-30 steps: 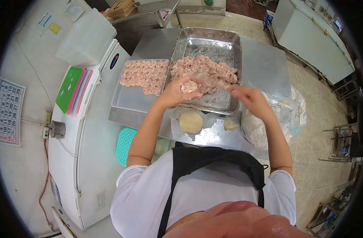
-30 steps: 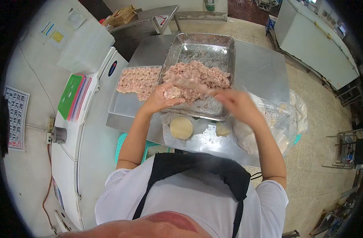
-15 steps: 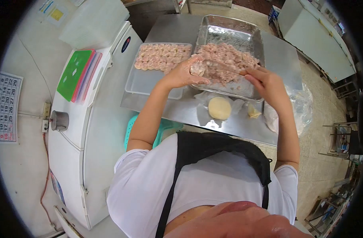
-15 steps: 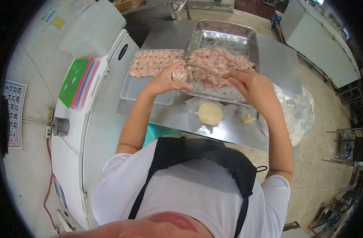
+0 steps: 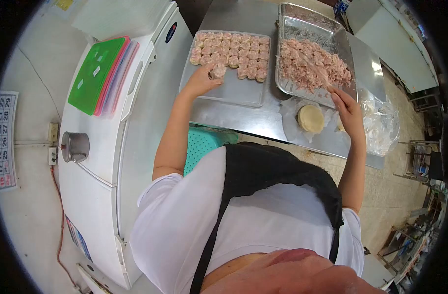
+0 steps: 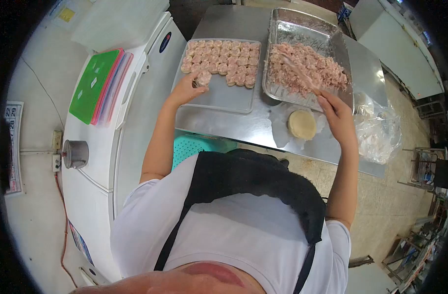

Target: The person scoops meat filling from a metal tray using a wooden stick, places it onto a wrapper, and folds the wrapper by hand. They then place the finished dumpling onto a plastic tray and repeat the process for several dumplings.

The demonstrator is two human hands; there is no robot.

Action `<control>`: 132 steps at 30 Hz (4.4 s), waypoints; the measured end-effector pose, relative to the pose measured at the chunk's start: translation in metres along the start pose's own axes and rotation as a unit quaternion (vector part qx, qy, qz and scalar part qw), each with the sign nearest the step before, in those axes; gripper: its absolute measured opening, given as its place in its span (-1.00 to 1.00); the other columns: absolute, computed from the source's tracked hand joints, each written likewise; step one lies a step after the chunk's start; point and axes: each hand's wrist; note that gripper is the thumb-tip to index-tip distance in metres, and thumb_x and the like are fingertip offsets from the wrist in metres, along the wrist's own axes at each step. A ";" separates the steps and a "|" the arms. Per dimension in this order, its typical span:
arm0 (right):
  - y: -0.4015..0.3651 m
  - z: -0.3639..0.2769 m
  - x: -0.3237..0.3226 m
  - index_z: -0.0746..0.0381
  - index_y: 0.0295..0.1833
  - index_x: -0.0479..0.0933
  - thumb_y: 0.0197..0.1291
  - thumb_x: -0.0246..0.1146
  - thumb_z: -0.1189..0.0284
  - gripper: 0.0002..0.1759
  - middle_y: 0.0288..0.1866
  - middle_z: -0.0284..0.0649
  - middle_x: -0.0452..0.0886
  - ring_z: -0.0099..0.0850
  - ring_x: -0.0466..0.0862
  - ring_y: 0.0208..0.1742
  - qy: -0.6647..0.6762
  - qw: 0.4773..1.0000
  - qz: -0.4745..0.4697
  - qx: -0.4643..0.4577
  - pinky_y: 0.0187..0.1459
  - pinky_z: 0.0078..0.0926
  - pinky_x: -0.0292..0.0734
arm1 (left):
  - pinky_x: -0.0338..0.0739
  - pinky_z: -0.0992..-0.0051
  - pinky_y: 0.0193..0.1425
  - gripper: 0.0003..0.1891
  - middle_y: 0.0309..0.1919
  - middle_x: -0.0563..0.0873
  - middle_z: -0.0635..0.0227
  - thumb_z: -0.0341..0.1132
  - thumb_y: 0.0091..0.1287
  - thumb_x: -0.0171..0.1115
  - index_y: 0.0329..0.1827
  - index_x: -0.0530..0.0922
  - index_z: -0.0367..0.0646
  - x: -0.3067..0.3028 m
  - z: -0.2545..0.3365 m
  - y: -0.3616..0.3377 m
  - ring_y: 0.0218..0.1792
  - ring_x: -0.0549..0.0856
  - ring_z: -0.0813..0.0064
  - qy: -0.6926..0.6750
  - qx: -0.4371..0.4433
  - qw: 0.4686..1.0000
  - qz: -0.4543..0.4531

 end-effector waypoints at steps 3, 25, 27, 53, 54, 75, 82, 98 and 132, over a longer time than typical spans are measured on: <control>-0.031 0.013 -0.003 0.26 0.10 0.59 0.37 0.16 0.33 -0.69 -0.41 -0.45 0.56 -0.72 0.43 -0.46 0.028 0.991 -0.003 0.134 -0.42 -0.77 0.33 | 0.49 0.27 0.12 -0.28 0.01 0.61 -0.04 -0.17 -0.04 0.44 0.26 0.44 -0.15 0.031 -0.039 0.005 0.05 0.59 0.08 0.105 0.061 0.990 0.065; 0.015 0.057 -0.068 0.22 -0.19 0.63 0.32 0.09 0.15 -0.64 -0.30 -0.05 0.64 -0.07 0.63 -0.21 -0.345 0.924 -0.155 0.059 -0.19 -0.15 0.51 | 0.41 0.19 0.24 -0.47 0.12 0.50 -0.12 -0.29 0.14 0.34 0.16 0.42 -0.31 0.090 0.044 0.021 0.16 0.50 -0.04 0.199 0.013 0.979 0.044; 0.041 0.066 -0.071 0.22 -0.24 0.63 0.30 0.10 0.14 -0.63 -0.29 -0.07 0.65 -0.04 0.63 -0.19 -0.368 0.909 -0.193 0.047 -0.17 -0.10 0.52 | 0.40 0.26 0.25 -0.45 0.17 0.50 0.05 -0.25 0.17 0.34 0.24 0.42 -0.15 0.112 0.080 0.013 0.17 0.50 0.03 0.160 0.131 0.972 0.110; 0.076 0.170 -0.045 0.27 -0.20 0.66 0.38 0.11 0.17 -0.61 -0.63 -0.44 0.33 -0.61 0.27 -0.54 0.146 0.946 -0.275 -0.088 -0.46 -0.55 0.24 | 0.49 0.46 0.12 -0.72 -0.05 0.65 0.21 -0.36 0.41 0.08 0.09 0.51 -0.34 0.196 0.196 0.001 0.01 0.61 0.41 -0.601 -0.122 0.773 0.164; 0.076 0.156 -0.051 0.27 -0.17 0.66 0.38 0.11 0.18 -0.62 -0.60 -0.47 0.35 -0.62 0.26 -0.54 0.177 0.948 -0.257 -0.057 -0.46 -0.57 0.23 | 0.50 0.45 0.16 -0.68 0.00 0.62 0.19 -0.37 0.41 0.08 0.16 0.44 -0.34 0.186 0.207 0.010 0.06 0.60 0.39 -0.472 -0.126 0.857 0.165; 0.047 0.036 -0.025 0.08 0.02 0.56 0.32 0.13 0.27 -0.76 -0.22 -0.16 0.64 -0.09 0.64 -0.25 -0.271 0.961 -0.038 -0.046 -0.27 -0.19 0.54 | 0.06 -0.05 0.46 -0.23 0.34 0.33 0.02 0.25 0.36 -0.20 0.38 0.19 -0.26 0.149 0.190 0.100 0.36 0.31 0.02 -0.812 -0.157 0.553 0.099; 0.040 0.026 -0.028 0.05 0.01 0.57 0.28 0.19 0.31 -0.78 -0.24 -0.22 0.64 -0.20 0.67 -0.31 -0.280 0.955 0.022 -0.096 -0.36 -0.31 0.57 | 0.14 -0.04 0.43 -0.27 0.30 0.36 -0.04 0.19 0.36 -0.11 0.31 0.25 -0.32 0.152 0.188 0.103 0.32 0.35 0.00 -0.824 -0.123 0.547 0.081; 0.062 0.108 -0.072 0.23 -0.05 0.57 0.35 0.08 0.27 -0.71 -0.19 0.04 0.62 0.03 0.61 -0.14 -0.210 0.971 -0.112 0.024 -0.13 -0.10 0.50 | 0.21 -0.03 0.40 -0.22 0.30 0.39 0.00 0.25 0.32 -0.09 0.33 0.28 -0.30 0.192 0.213 0.102 0.33 0.36 0.02 -0.877 -0.091 0.467 0.061; 0.102 0.099 0.040 0.18 -0.45 0.60 0.17 0.13 0.33 -0.76 -0.47 -0.08 0.63 -0.10 0.67 -0.42 -0.396 0.877 -0.139 -0.236 -0.31 -0.17 0.59 | 0.56 0.50 -0.12 -0.34 -0.17 0.67 0.34 -0.26 0.04 0.52 0.23 0.43 -0.07 0.079 0.168 0.048 -0.18 0.65 0.53 -0.169 0.089 0.971 0.145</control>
Point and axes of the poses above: each hand's wrist, its own y-axis towards the middle knuckle, its own x-axis out of the palm, z = x × y
